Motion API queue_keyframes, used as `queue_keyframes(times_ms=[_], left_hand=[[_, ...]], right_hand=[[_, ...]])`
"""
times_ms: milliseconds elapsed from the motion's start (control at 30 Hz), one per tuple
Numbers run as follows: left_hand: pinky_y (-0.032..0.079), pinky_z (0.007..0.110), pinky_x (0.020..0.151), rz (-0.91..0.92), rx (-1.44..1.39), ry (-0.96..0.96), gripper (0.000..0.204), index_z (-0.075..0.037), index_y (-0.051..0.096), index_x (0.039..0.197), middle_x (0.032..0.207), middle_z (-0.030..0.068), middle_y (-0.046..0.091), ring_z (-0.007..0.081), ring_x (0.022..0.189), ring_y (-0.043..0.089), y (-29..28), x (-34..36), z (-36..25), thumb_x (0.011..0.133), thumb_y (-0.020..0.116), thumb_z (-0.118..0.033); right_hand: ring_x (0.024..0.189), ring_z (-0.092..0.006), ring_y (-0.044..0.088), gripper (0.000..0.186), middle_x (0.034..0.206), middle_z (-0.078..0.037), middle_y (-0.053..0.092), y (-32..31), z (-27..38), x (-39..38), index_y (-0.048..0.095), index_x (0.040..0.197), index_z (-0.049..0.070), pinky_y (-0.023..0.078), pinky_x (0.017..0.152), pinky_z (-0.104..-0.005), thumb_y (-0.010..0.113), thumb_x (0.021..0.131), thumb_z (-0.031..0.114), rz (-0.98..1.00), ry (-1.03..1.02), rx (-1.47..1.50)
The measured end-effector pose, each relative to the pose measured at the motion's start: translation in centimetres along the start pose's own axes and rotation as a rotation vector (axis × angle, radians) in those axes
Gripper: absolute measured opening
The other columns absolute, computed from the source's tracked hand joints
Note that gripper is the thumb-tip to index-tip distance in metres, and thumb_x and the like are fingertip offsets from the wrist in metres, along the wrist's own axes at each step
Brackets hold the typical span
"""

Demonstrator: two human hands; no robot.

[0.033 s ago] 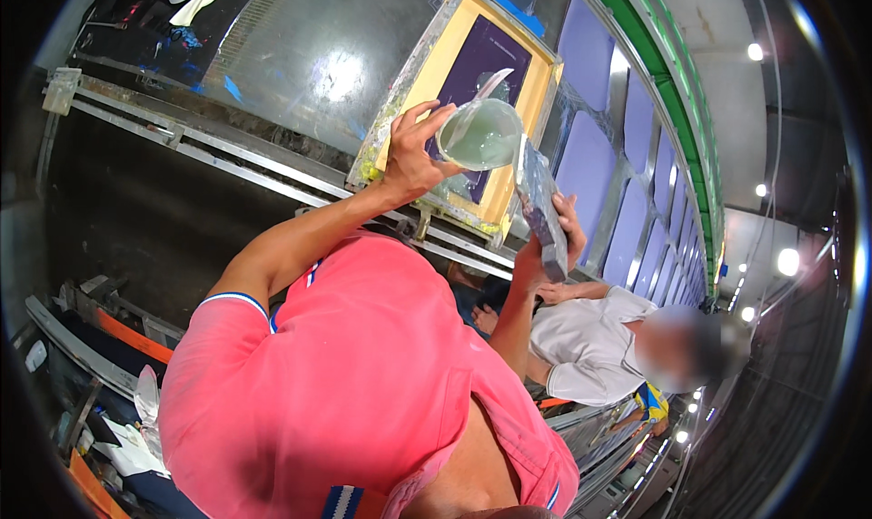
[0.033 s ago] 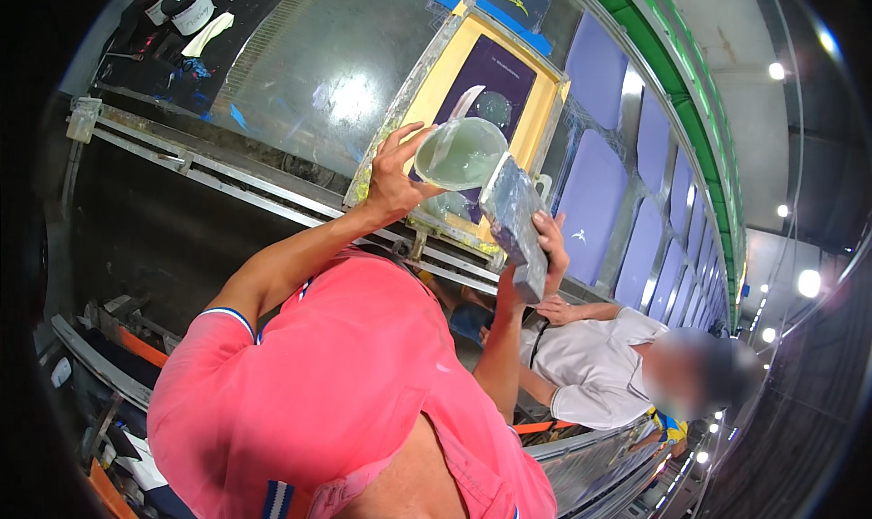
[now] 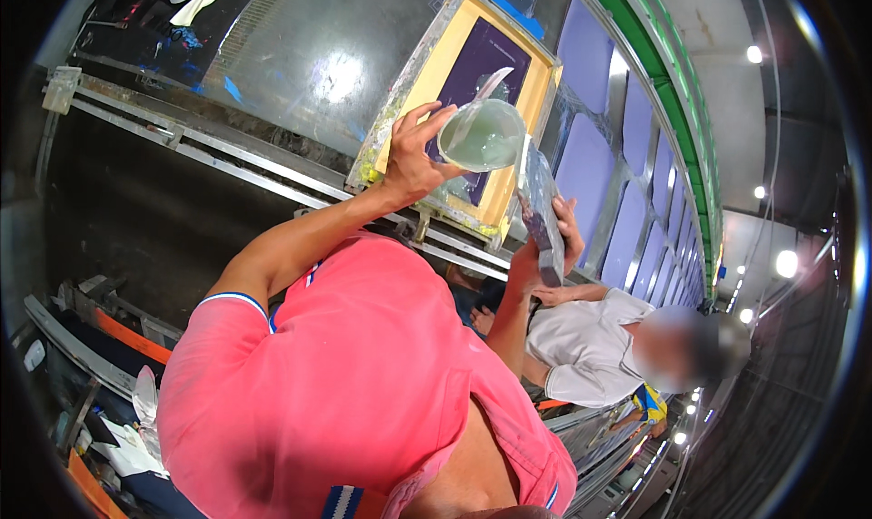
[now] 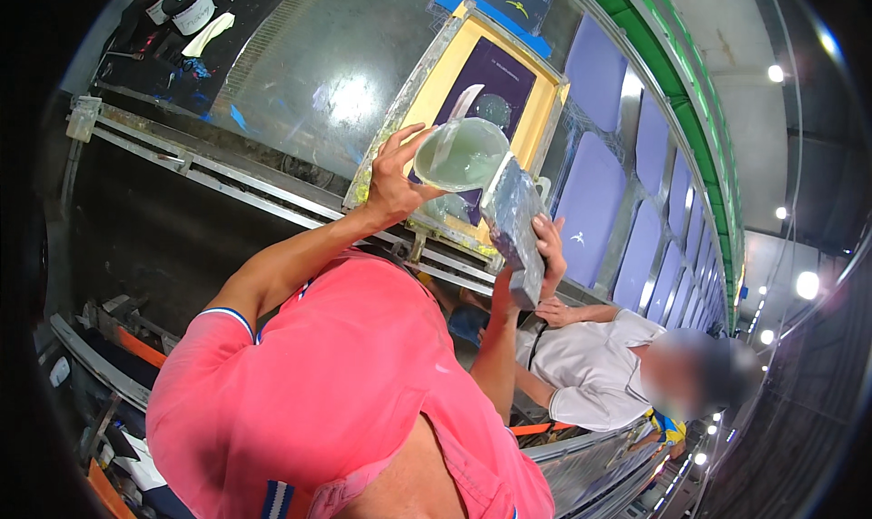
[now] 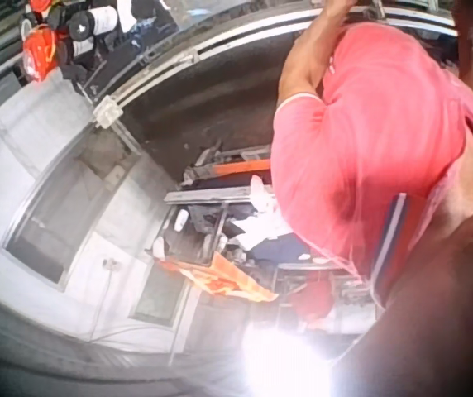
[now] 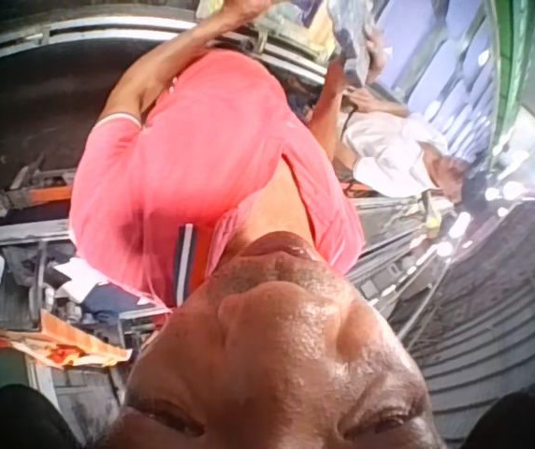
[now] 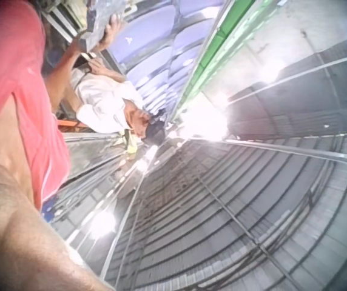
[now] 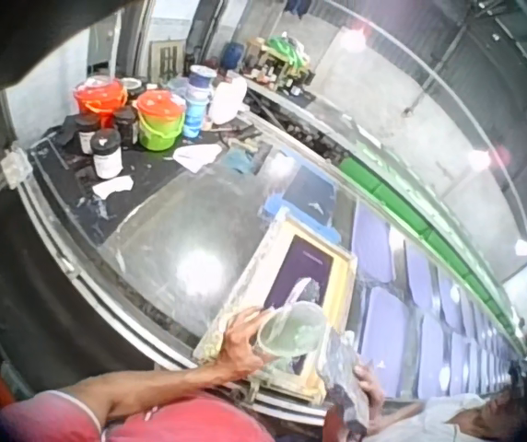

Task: The person pours green ink onto a screen printing frame and uses a squeegee to spread the ink evenly across the mesh. The person then moves the frame to a conveyor belt and continues to pull the squeegee across the screen to transfer the ink onto the fabric below.

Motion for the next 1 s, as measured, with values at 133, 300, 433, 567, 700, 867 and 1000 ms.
queue_keyframes(times_ms=[133,300,433,567,700,867,1000], left_hand=[[0.042,0.046,0.106,-0.019,-0.078,0.027,0.081,-0.004,0.063,0.133,0.126,0.018,0.065,0.0343,0.126,0.057,-0.4,0.7,-0.7,0.061,0.092,-0.026],[0.043,0.046,0.106,-0.046,-0.112,0.099,0.081,-0.004,0.063,0.133,0.128,0.0195,0.065,0.0359,0.128,0.056,-1.8,1.8,-1.8,0.061,0.091,-0.026],[0.046,0.046,0.107,-0.051,-0.107,0.146,0.068,0.0,0.067,0.125,0.122,0.0182,0.069,0.0385,0.131,0.054,-3.6,2.0,-1.7,0.064,0.091,-0.019],[0.043,0.046,0.108,-0.07,0.009,0.141,0.079,-0.001,0.065,0.13,0.127,0.0187,0.067,0.0375,0.131,0.055,-5.4,1.3,-0.5,0.059,0.093,-0.023],[0.047,0.045,0.104,-0.129,0.05,0.036,0.073,0.001,0.067,0.125,0.126,0.0213,0.067,0.0376,0.129,0.056,-6.9,-0.2,0.8,0.06,0.093,-0.021],[0.049,0.043,0.102,-0.166,0.157,-0.02,0.068,0.003,0.067,0.123,0.126,0.022,0.066,0.0371,0.129,0.057,-8.0,-2.0,0.2,0.062,0.092,-0.017],[0.049,0.043,0.103,-0.208,0.176,-0.048,0.068,0.004,0.067,0.123,0.126,0.0223,0.066,0.0368,0.129,0.057,-8.0,-3.5,-0.4,0.062,0.091,-0.014]], right_hand=[[0.113,-0.0312,0.066,0.032,0.116,-0.021,0.068,1.8,1.3,0.4,0.048,0.113,0.005,0.034,0.115,-0.0621,0.068,0.09,-0.004,-0.115,-0.056,-0.102],[0.11,-0.0299,0.066,0.035,0.116,-0.021,0.068,3.1,-0.9,0.6,0.048,0.112,0.004,0.041,0.111,-0.0546,0.07,0.087,-0.009,-0.192,-0.026,-0.123],[0.107,-0.0271,0.067,0.033,0.116,-0.02,0.068,2.6,-3.8,-1.0,0.053,0.111,0.001,0.052,0.098,-0.0438,0.072,0.087,-0.009,-0.097,0.151,-0.139],[0.099,-0.019,0.067,0.03,0.107,-0.012,0.071,0.5,-8.4,-2.7,0.064,0.114,-0.002,0.052,0.091,-0.0323,0.075,0.086,0.0,0.382,0.551,-0.244],[0.097,-0.0199,0.068,0.042,0.106,-0.013,0.073,-0.5,-12.8,-4.1,0.066,0.122,-0.001,0.051,0.087,-0.0306,0.073,0.081,0.003,0.553,0.766,-0.179],[0.095,-0.0268,0.071,0.048,0.105,-0.015,0.075,0.9,-17.6,-4.9,0.066,0.125,0.005,0.052,0.087,-0.0352,0.074,0.078,0.01,0.803,0.73,-0.209],[0.092,-0.0342,0.071,0.048,0.1,-0.017,0.074,6.4,-17.0,-2.8,0.068,0.124,0.013,0.053,0.081,-0.0393,0.076,0.077,0.019,1.059,0.645,-0.225]])
Point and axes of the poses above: each hand's wrist, its own x-axis towards the middle knuckle, its own y-axis out of the palm, z = x × y, the point moved 2 cm from there along x, towards the middle knuckle
